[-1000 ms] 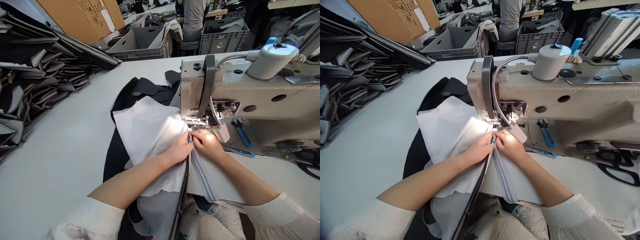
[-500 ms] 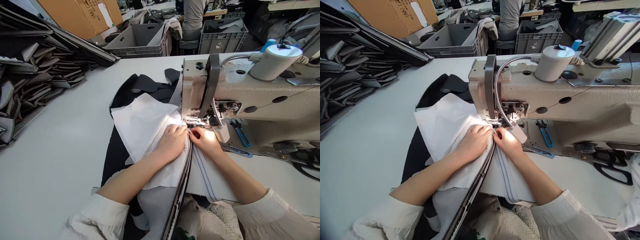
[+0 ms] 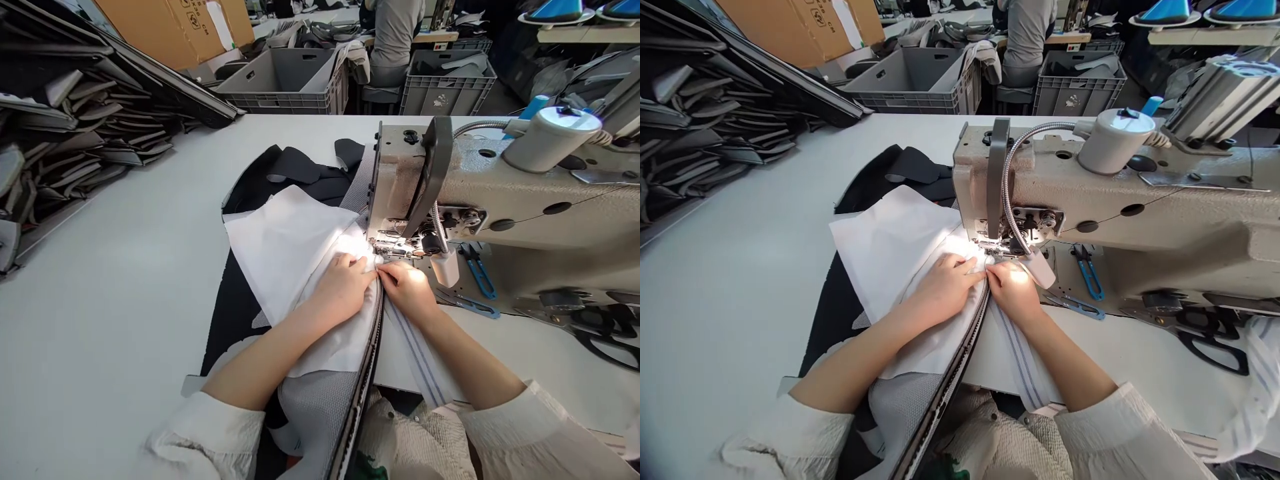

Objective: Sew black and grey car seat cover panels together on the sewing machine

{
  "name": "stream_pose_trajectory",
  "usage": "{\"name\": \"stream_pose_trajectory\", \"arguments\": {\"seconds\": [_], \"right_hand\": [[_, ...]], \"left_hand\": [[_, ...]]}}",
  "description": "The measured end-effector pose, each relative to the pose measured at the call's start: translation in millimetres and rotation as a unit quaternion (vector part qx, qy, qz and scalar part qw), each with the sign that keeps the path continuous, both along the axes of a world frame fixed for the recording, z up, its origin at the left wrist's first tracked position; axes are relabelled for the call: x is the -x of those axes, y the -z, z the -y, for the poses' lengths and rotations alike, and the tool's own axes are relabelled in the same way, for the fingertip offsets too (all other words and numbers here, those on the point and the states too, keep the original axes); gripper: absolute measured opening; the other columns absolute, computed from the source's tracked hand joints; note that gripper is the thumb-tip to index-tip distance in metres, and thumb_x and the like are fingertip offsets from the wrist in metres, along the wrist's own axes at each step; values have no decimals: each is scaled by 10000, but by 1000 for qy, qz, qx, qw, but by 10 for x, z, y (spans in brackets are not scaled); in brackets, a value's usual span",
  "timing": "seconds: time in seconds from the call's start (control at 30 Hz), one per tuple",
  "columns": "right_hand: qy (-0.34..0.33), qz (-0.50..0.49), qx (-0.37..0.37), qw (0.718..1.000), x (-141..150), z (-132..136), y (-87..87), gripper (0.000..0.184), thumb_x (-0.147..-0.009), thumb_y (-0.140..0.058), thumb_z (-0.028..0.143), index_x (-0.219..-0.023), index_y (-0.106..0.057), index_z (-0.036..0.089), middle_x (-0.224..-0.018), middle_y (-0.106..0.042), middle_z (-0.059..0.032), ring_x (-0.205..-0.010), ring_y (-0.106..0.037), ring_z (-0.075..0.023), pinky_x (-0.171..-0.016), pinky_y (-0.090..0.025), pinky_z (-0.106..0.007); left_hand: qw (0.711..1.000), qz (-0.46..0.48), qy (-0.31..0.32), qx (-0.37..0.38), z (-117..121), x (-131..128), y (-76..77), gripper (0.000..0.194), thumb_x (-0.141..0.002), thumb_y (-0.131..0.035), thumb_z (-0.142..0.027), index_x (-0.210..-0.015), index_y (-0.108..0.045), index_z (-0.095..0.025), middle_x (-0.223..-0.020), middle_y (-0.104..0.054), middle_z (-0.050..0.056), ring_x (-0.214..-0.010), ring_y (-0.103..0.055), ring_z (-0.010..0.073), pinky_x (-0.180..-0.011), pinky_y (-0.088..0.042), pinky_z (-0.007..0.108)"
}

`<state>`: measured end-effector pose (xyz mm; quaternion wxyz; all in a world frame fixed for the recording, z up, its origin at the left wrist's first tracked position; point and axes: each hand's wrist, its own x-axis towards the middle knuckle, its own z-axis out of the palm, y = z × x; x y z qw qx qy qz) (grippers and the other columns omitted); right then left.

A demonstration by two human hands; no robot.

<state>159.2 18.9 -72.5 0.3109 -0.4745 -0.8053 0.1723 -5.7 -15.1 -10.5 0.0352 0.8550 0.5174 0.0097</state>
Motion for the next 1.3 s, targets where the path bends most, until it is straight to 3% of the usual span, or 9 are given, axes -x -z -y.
{"name": "stream_pose_trajectory", "arguments": {"seconds": [0.2, 0.5, 0.83, 1.13, 1.3], "right_hand": [[-11, 78, -76, 994, -19, 57, -50, 254, -873, -450, 192, -1005, -666, 185, -937, -678, -66, -834, -597, -213, -758, -492, -338], [4, 90, -98, 991, -10, 11, -58, 271, -879, -448, 192, -1082, -627, 180, -1078, -665, -53, -896, -607, -199, -812, -481, -326], [15, 110, -104, 988, -24, 80, -103, 227, -883, -459, 208, -1008, -647, 180, -1015, -678, -53, -887, -599, -207, -806, -471, -321], [-14, 161, -78, 984, -166, 371, -76, 393, -872, -474, 269, -1246, -508, 155, -1239, -562, -86, -1067, -498, -263, -867, -410, -405], [0, 139, -56, 989, -154, 386, -89, 376, -861, -494, 287, -1220, -532, 180, -1193, -564, -100, -1038, -495, -254, -858, -406, -379]], "left_hand": [[1000, 2, -6, -13, -78, 6, 2, 367, -822, -423, -117, -1112, -609, -241, -1117, -576, 70, -1014, -455, 257, -863, -374, 400], [1000, 5, 11, 5, -378, 44, -36, 347, -821, -428, -121, -1087, -630, -216, -1126, -588, 54, -1048, -437, 275, -889, -351, 405], [999, 20, 22, -17, -335, 89, 37, 342, -819, -443, -122, -1078, -637, -233, -1158, -575, 45, -1073, -431, 267, -922, -351, 402], [1000, 8, 27, -2, -351, 120, 18, 380, -812, -450, -127, -1109, -637, -273, -1239, -541, 39, -1144, -413, 259, -949, -348, 392], [998, 41, 42, -20, -409, 138, 81, 301, -806, -477, -146, -982, -679, -282, -1084, -606, 17, -1062, -458, 222, -964, -337, 362]]}}
